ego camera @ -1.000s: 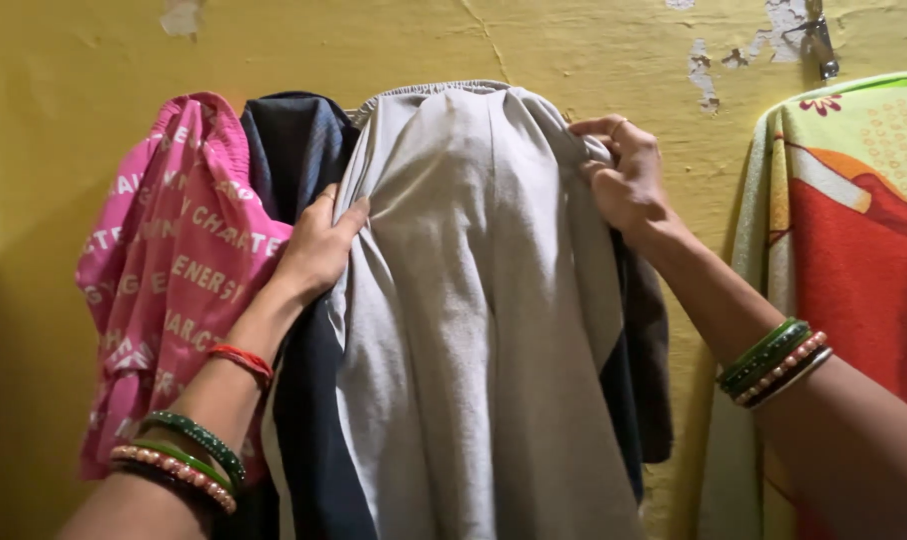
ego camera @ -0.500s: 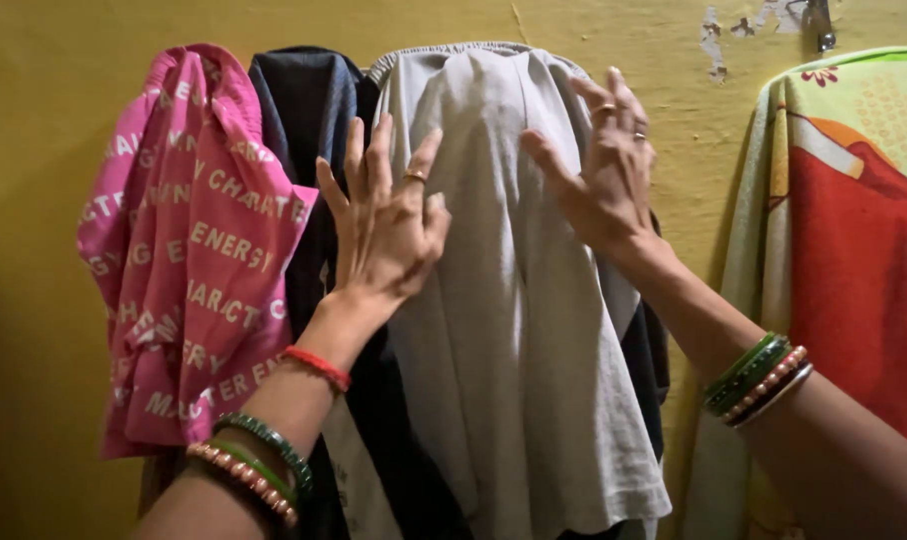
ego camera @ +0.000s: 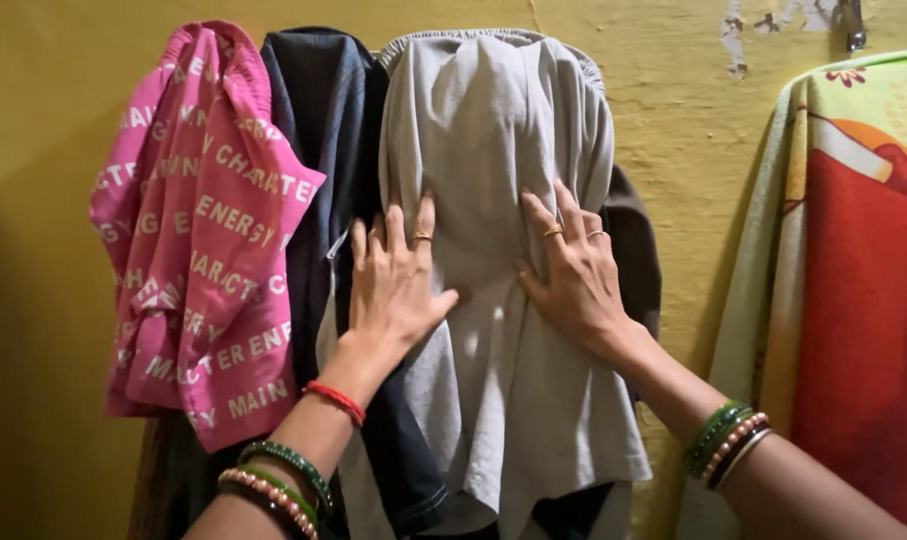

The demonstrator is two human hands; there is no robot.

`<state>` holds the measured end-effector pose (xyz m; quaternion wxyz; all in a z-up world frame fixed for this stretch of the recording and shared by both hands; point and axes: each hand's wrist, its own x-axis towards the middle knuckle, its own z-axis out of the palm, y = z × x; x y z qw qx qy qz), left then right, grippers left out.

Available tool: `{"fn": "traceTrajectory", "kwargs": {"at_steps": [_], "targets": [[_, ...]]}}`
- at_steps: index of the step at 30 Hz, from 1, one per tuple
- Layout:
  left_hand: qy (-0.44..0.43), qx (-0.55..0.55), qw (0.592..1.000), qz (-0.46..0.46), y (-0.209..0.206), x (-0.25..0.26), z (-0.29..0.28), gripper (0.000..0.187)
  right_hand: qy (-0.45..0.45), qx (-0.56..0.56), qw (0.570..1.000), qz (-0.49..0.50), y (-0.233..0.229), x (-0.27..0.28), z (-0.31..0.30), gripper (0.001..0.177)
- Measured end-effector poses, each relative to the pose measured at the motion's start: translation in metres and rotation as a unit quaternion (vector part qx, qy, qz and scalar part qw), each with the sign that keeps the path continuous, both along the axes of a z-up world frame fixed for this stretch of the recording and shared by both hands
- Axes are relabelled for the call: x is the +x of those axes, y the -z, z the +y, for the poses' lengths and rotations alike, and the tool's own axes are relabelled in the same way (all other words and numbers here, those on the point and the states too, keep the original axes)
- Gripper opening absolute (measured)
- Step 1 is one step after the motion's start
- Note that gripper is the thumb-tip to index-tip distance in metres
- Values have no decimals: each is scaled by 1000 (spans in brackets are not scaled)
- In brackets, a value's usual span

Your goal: The person hangs a pair of shorts onto a wall rack, picks up a scrunchie from the floor and places it on a wall organizer, and then folds a piece of cloth on a bed.

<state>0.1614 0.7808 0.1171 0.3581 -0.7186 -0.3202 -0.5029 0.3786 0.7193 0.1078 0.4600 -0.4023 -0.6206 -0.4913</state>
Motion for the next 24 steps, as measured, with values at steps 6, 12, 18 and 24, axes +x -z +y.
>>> {"fn": "traceTrajectory", "kwargs": {"at_steps": [6, 12, 18, 24], "targets": [[131, 49, 984, -113, -15, 4, -19, 40, -131, 41, 990, 23, -12, 9, -37, 45], [463, -43, 839, -283, -8, 6, -15, 28, -161, 10, 986, 39, -3, 9, -50, 41], [228, 10, 960, -163, 23, -14, -37, 50, -29, -40, 999, -5, 17, 6, -48, 44], [48, 145, 988, -26, 1, -12, -56, 93, -11, 84, 996, -14, -16, 0, -36, 73]]}}
